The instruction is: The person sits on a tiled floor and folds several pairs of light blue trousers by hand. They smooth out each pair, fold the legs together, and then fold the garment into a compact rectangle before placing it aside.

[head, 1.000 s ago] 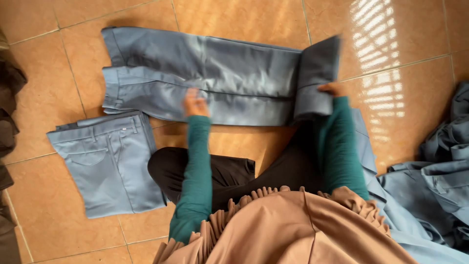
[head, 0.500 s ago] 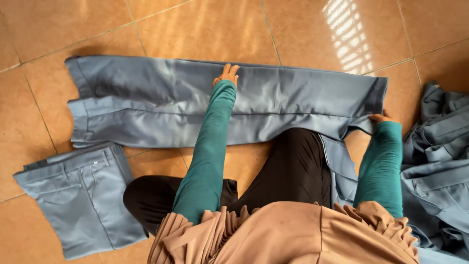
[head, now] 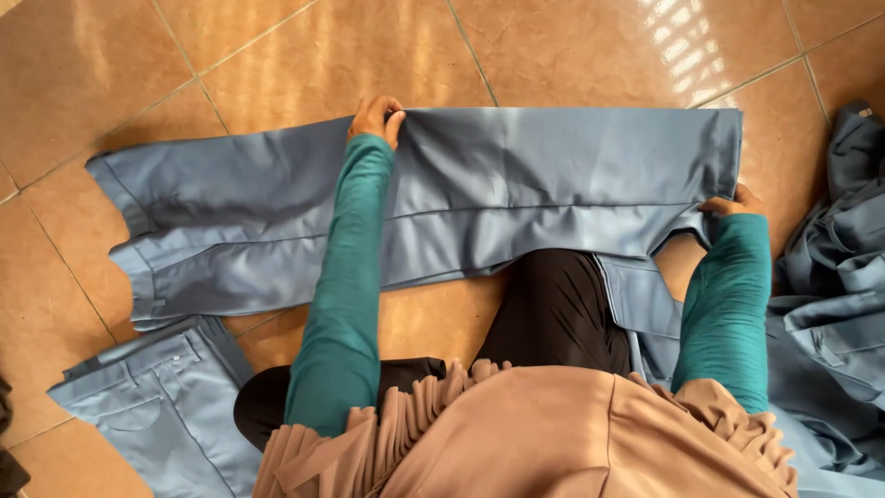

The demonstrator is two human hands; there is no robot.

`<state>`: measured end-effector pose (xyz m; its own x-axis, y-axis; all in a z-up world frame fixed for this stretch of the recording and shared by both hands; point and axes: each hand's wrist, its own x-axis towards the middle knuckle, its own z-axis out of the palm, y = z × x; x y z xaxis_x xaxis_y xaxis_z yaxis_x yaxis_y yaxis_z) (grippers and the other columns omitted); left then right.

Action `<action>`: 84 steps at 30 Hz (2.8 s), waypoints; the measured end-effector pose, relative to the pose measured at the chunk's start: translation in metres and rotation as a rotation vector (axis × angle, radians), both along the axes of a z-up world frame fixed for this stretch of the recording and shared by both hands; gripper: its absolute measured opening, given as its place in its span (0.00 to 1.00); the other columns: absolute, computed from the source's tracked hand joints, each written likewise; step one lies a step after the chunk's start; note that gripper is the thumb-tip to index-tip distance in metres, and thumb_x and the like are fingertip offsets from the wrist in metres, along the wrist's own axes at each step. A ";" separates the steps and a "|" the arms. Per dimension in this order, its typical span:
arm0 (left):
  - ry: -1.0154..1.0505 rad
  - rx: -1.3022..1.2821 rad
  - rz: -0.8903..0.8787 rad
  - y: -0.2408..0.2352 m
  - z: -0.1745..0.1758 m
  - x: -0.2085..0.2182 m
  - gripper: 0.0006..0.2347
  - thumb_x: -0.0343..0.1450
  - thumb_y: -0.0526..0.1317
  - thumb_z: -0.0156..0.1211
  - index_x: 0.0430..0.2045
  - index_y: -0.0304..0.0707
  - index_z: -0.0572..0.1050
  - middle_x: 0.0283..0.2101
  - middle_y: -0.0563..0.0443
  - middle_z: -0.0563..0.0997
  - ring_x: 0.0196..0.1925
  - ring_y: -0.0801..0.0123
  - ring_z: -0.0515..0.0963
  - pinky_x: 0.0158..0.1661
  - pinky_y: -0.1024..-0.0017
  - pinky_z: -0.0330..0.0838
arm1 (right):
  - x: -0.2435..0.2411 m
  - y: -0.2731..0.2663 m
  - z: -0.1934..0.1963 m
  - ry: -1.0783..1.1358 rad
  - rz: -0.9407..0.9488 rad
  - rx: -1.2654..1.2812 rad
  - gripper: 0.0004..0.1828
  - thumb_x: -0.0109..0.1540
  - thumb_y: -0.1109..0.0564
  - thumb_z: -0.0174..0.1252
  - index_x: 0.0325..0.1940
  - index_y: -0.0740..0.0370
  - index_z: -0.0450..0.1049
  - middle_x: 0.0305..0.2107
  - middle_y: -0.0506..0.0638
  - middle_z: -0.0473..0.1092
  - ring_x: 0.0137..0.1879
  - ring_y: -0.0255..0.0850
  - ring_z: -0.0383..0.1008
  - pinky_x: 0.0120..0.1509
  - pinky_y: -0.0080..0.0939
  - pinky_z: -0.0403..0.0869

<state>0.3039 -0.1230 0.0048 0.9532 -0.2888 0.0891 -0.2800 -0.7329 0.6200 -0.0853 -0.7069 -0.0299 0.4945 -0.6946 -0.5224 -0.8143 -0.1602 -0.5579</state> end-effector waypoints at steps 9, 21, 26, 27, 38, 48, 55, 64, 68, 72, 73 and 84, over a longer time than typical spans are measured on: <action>-0.283 0.130 -0.078 -0.057 0.010 -0.132 0.24 0.68 0.48 0.65 0.61 0.54 0.71 0.67 0.40 0.63 0.62 0.45 0.72 0.60 0.53 0.71 | 0.031 -0.029 0.096 -0.467 0.031 0.500 0.28 0.58 0.47 0.64 0.63 0.51 0.72 0.48 0.39 0.75 0.48 0.30 0.77 0.56 0.29 0.77; 0.024 -0.116 -0.338 -0.075 0.021 -0.298 0.21 0.73 0.41 0.54 0.63 0.51 0.69 0.56 0.46 0.76 0.55 0.52 0.78 0.55 0.58 0.74 | 0.209 0.210 0.328 -0.805 0.389 0.553 0.32 0.59 0.51 0.64 0.68 0.55 0.72 0.50 0.42 0.76 0.52 0.32 0.79 0.62 0.28 0.82; 0.547 -0.332 -0.071 -0.064 -0.033 -0.302 0.21 0.72 0.46 0.53 0.62 0.57 0.68 0.54 0.45 0.82 0.54 0.49 0.82 0.54 0.62 0.74 | 0.260 0.379 0.273 -0.785 0.567 0.350 0.38 0.53 0.57 0.76 0.66 0.58 0.70 0.60 0.47 0.69 0.66 0.36 0.67 0.71 0.34 0.70; 0.634 -0.306 -0.010 -0.059 -0.044 -0.306 0.15 0.70 0.47 0.55 0.49 0.49 0.74 0.47 0.48 0.84 0.49 0.53 0.83 0.53 0.63 0.74 | 0.253 0.420 0.274 -0.643 0.664 0.543 0.41 0.57 0.55 0.70 0.72 0.45 0.63 0.56 0.45 0.66 0.55 0.31 0.68 0.55 0.32 0.73; -0.167 -0.523 0.429 0.086 -0.045 -0.252 0.10 0.71 0.33 0.56 0.29 0.54 0.84 0.32 0.59 0.85 0.40 0.67 0.82 0.53 0.70 0.73 | 0.173 0.349 0.026 -0.542 0.509 -0.067 0.33 0.61 0.60 0.72 0.68 0.69 0.68 0.46 0.80 0.64 0.51 0.79 0.72 0.51 0.69 0.78; 0.377 -0.340 0.729 0.144 0.023 -0.192 0.24 0.74 0.38 0.59 0.65 0.66 0.62 0.66 0.42 0.73 0.66 0.49 0.74 0.68 0.58 0.66 | 0.158 0.290 -0.056 0.081 0.475 -0.072 0.39 0.61 0.37 0.66 0.73 0.44 0.64 0.48 0.56 0.77 0.57 0.51 0.77 0.62 0.56 0.73; 0.389 -0.239 0.660 0.170 -0.028 -0.260 0.24 0.73 0.35 0.58 0.61 0.71 0.66 0.62 0.51 0.75 0.64 0.55 0.74 0.64 0.60 0.71 | 0.152 0.330 0.015 0.167 0.399 0.090 0.45 0.56 0.45 0.72 0.75 0.39 0.60 0.54 0.49 0.75 0.64 0.46 0.72 0.68 0.57 0.68; 0.503 0.171 0.466 0.117 -0.039 -0.300 0.42 0.60 0.34 0.66 0.71 0.68 0.54 0.68 0.57 0.51 0.70 0.61 0.65 0.66 0.47 0.60 | 0.106 0.283 0.126 -0.545 0.295 0.827 0.31 0.69 0.61 0.58 0.77 0.52 0.61 0.62 0.58 0.68 0.67 0.55 0.70 0.70 0.56 0.71; 0.408 0.038 0.363 0.071 -0.094 -0.338 0.39 0.60 0.37 0.67 0.69 0.64 0.59 0.64 0.57 0.58 0.68 0.64 0.69 0.63 0.53 0.68 | 0.113 0.373 0.295 -0.662 0.328 0.754 0.29 0.69 0.62 0.57 0.75 0.51 0.64 0.59 0.55 0.71 0.64 0.50 0.75 0.69 0.53 0.76; 0.330 -0.246 0.189 0.028 -0.090 -0.373 0.35 0.61 0.54 0.64 0.66 0.60 0.62 0.59 0.49 0.66 0.59 0.54 0.74 0.61 0.62 0.71 | 0.136 0.434 0.339 -0.691 0.444 0.616 0.28 0.62 0.61 0.61 0.68 0.58 0.70 0.50 0.51 0.73 0.52 0.41 0.74 0.57 0.38 0.73; 0.540 -0.151 0.177 0.016 -0.081 -0.380 0.35 0.62 0.62 0.65 0.66 0.74 0.60 0.60 0.63 0.67 0.63 0.65 0.75 0.62 0.66 0.73 | 0.151 0.432 0.317 -0.782 0.580 0.676 0.27 0.67 0.66 0.60 0.70 0.57 0.67 0.57 0.60 0.70 0.65 0.53 0.73 0.73 0.55 0.73; 1.267 -0.338 0.386 0.107 0.046 -0.372 0.37 0.61 0.72 0.58 0.51 0.39 0.78 0.46 0.50 0.85 0.50 0.64 0.83 0.55 0.61 0.76 | 0.093 0.577 0.128 -0.414 1.005 0.063 0.40 0.63 0.54 0.66 0.76 0.60 0.58 0.52 0.77 0.69 0.53 0.71 0.73 0.49 0.66 0.77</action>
<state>-0.0683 -0.0163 0.0507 0.4476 -0.1268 -0.8852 0.7949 -0.3969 0.4589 0.0072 -0.1301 0.0983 0.9675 0.1479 -0.2052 -0.0742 -0.6095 -0.7893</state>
